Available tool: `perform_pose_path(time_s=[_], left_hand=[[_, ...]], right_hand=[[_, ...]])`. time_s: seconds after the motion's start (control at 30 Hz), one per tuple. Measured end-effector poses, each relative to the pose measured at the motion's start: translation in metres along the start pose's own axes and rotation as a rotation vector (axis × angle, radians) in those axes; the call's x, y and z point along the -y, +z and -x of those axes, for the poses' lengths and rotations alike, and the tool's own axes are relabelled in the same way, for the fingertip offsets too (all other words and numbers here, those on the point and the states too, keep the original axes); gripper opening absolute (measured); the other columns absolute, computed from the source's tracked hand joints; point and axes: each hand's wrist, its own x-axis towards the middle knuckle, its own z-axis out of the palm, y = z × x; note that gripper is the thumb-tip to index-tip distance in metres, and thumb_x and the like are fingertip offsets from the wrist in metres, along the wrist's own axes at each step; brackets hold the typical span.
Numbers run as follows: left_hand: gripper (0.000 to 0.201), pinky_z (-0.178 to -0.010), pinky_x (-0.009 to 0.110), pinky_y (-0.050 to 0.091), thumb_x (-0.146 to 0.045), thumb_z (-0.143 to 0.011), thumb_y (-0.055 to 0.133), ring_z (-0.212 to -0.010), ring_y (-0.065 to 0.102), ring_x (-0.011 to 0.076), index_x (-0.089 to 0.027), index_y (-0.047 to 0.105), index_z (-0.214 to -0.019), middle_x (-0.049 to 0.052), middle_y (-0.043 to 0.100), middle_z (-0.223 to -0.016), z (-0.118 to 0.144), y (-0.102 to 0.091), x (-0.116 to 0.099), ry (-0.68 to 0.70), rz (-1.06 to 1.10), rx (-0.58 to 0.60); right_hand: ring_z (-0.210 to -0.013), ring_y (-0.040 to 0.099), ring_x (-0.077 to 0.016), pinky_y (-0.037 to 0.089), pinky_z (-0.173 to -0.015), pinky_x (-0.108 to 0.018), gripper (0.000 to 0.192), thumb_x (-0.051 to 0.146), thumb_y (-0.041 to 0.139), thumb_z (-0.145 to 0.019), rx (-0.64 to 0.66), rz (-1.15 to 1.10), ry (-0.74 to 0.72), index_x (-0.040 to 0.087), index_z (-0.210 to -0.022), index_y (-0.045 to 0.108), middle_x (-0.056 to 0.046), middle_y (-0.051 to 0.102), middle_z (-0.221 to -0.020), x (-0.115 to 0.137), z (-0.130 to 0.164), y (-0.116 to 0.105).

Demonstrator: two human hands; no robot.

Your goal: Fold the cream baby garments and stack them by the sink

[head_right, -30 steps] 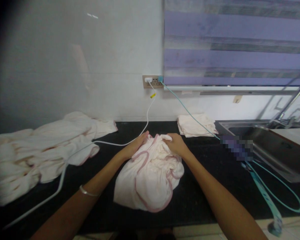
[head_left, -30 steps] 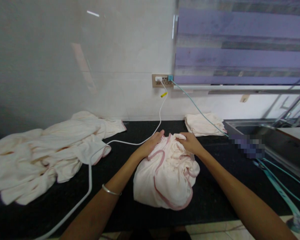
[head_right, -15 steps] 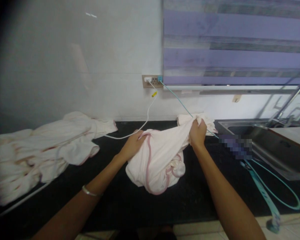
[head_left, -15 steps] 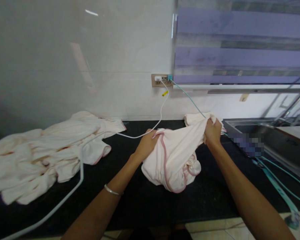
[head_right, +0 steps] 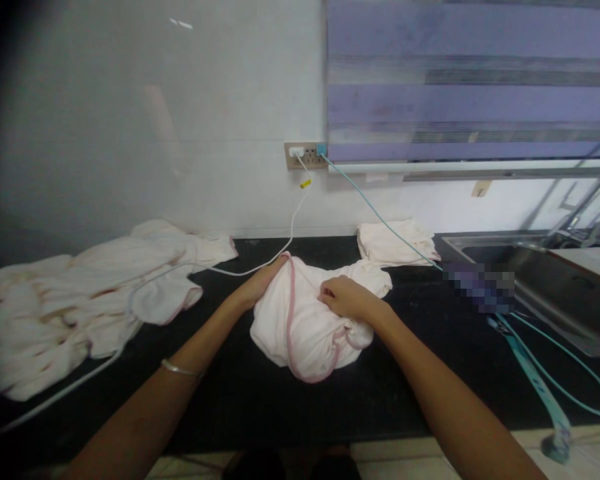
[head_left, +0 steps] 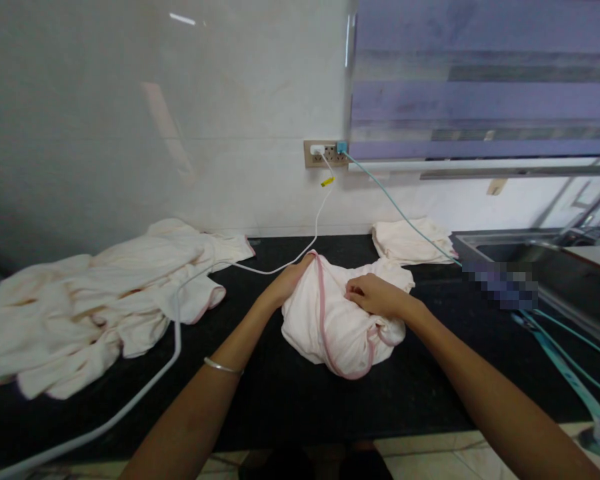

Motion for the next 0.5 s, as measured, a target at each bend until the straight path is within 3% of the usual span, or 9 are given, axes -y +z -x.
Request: perform_pose_path(time_s=[0.07, 0.13, 0.2, 0.27, 0.37, 0.5], left_hand=[[0.076, -0.094, 0.038, 0.053, -0.081, -0.078, 0.061, -0.107, 0.069, 0.0333, -0.014, 0.075, -0.112, 0.013, 0.078, -0.105, 0.002, -0.001, -0.004, -0.030, 0.067, 0.020], [0.073, -0.097, 0.039, 0.052, -0.077, -0.079, 0.064, -0.114, 0.067, 0.0329, -0.017, 0.073, -0.120, 0.013, 0.076, -0.116, 0.004, -0.003, -0.008, -0.029, 0.148, 0.071], [0.070, -0.100, 0.038, 0.052, -0.070, -0.079, 0.072, -0.120, 0.065, 0.0314, -0.020, 0.068, -0.128, 0.012, 0.072, -0.127, 0.006, -0.005, -0.012, -0.017, 0.202, 0.126], [0.071, -0.099, 0.040, 0.053, -0.060, -0.075, 0.081, -0.118, 0.067, 0.0310, -0.022, 0.065, -0.133, 0.013, 0.070, -0.131, 0.008, -0.009, -0.015, -0.049, 0.213, 0.168], [0.071, -0.094, 0.044, 0.057, -0.051, -0.071, 0.088, -0.106, 0.072, 0.0313, -0.019, 0.066, -0.130, 0.015, 0.073, -0.123, 0.007, -0.016, -0.014, -0.150, 0.226, 0.205], [0.062, -0.097, 0.043, 0.055, -0.050, -0.073, 0.085, -0.108, 0.071, 0.0318, -0.015, 0.072, -0.122, 0.016, 0.074, -0.120, 0.001, -0.023, -0.009, -0.145, 0.281, 0.170]], right_hand=[[-0.076, 0.063, -0.0208, 0.044, -0.070, -0.031, 0.035, 0.051, 0.066, -0.090, 0.000, 0.014, 0.048, 0.017, -0.100, 0.069, -0.009, 0.072, -0.088, -0.005, 0.003, 0.002], [-0.097, 0.066, -0.0285, 0.049, -0.085, -0.038, 0.064, 0.059, 0.076, -0.080, -0.088, 0.049, 0.018, 0.016, -0.125, 0.063, -0.015, 0.071, -0.112, -0.010, 0.004, 0.004], [-0.123, 0.057, -0.0351, 0.044, -0.104, -0.046, 0.086, 0.055, 0.083, -0.073, -0.177, 0.092, -0.061, 0.016, -0.143, 0.051, -0.020, 0.060, -0.136, -0.016, 0.004, 0.007], [-0.137, 0.045, -0.0366, 0.038, -0.113, -0.049, 0.093, 0.049, 0.085, -0.072, -0.236, 0.117, -0.093, 0.015, -0.148, 0.045, -0.021, 0.049, -0.147, -0.020, 0.002, 0.009], [-0.132, 0.049, -0.0338, 0.044, -0.108, -0.046, 0.074, 0.040, 0.078, -0.080, -0.327, 0.133, -0.011, 0.013, -0.142, 0.049, -0.022, 0.050, -0.141, -0.024, -0.002, 0.007], [-0.092, 0.062, -0.0242, 0.049, -0.083, -0.036, 0.024, 0.026, 0.061, -0.089, -0.442, 0.212, 0.214, 0.014, -0.109, 0.066, -0.016, 0.064, -0.110, -0.028, -0.003, -0.009]])
